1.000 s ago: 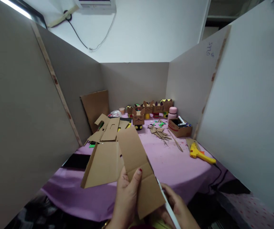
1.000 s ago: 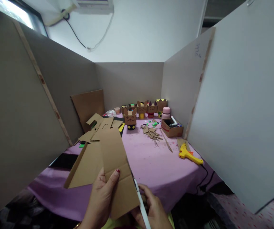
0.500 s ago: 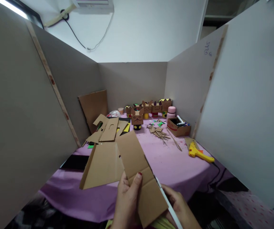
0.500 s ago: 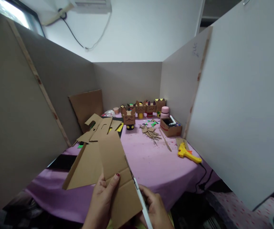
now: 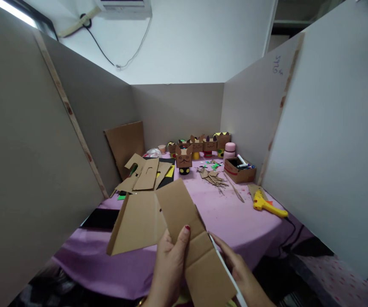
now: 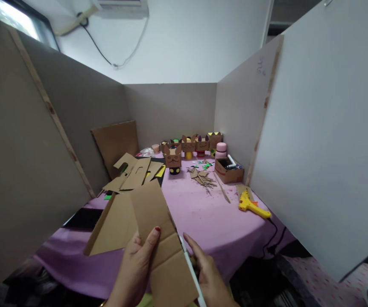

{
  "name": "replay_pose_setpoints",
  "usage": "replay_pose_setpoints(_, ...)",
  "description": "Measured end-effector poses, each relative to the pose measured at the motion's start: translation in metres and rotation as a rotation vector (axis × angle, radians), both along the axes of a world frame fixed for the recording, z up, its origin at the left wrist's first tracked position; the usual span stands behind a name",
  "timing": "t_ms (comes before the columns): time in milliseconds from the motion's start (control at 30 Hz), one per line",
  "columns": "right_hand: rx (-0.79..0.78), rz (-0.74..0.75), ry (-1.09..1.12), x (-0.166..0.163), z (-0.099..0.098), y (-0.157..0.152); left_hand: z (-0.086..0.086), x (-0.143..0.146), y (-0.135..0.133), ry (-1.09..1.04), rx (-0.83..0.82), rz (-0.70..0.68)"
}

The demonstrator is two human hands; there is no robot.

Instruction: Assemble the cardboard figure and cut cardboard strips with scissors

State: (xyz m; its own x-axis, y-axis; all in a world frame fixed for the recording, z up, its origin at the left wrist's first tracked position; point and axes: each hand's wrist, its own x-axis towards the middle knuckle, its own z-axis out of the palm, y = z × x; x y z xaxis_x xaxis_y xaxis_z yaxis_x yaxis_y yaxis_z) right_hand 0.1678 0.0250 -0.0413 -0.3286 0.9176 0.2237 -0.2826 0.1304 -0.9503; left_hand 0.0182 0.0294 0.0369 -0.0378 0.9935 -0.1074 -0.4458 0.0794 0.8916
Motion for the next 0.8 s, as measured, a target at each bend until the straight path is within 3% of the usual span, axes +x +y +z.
replay_pose_setpoints(333, -0.165, 0.025, -0.045, 0.000, -0.011, 0.000, 0.002, -0.008, 0.013, -0.003, -0.045, 0.045)
replay_pose_setpoints(567, -0.044, -0.027, -0.147, 0.005, 0.020, -0.003, 0.003, -0.003, 0.011, 0.023, 0.013, -0.041)
replay_pose_setpoints(800, 0.028, 0.012, -0.103, 0.006, 0.017, -0.002, 0.003, -0.001, 0.007, 0.033, 0.007, 0.018)
